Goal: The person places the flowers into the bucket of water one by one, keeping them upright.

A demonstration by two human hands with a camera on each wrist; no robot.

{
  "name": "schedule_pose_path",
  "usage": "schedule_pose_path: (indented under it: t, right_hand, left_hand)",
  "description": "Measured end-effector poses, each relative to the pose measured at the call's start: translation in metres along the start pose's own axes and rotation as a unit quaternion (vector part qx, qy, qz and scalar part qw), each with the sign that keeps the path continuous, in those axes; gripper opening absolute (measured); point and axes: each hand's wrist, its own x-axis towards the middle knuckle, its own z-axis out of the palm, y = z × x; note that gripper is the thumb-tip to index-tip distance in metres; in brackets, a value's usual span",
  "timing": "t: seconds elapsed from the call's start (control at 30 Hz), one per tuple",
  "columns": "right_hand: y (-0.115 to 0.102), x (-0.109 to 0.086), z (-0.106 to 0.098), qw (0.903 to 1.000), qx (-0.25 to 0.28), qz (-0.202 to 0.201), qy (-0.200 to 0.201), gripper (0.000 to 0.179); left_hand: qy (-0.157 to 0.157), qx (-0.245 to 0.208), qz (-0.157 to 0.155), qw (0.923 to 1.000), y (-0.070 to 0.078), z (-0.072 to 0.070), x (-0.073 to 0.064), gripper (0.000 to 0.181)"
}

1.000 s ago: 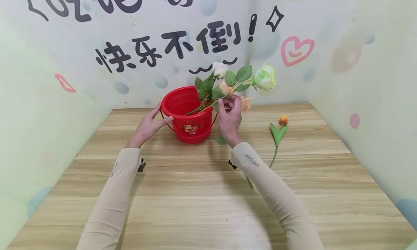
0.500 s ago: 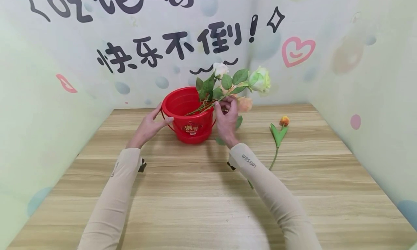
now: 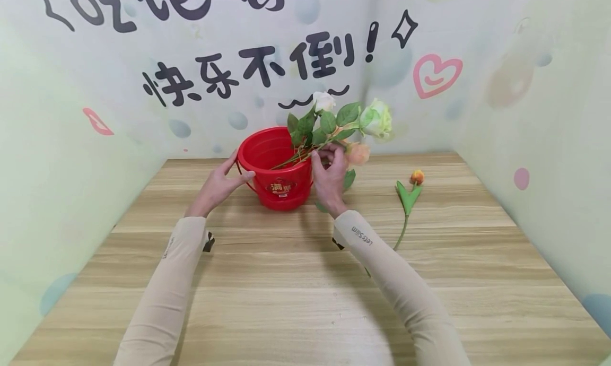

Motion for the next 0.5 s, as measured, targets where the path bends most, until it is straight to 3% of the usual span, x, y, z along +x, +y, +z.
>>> schedule_pose_path:
  t: [0.5]
  right_hand:
    - [-0.0015, -0.0009, -0.0001, 0.9998, -0.008, 0.001, -0.016, 0.019]
  left_hand:
    - [0.001, 0.010, 0.002, 1.0000, 0.0008, -0.0004, 0.0001, 0.101]
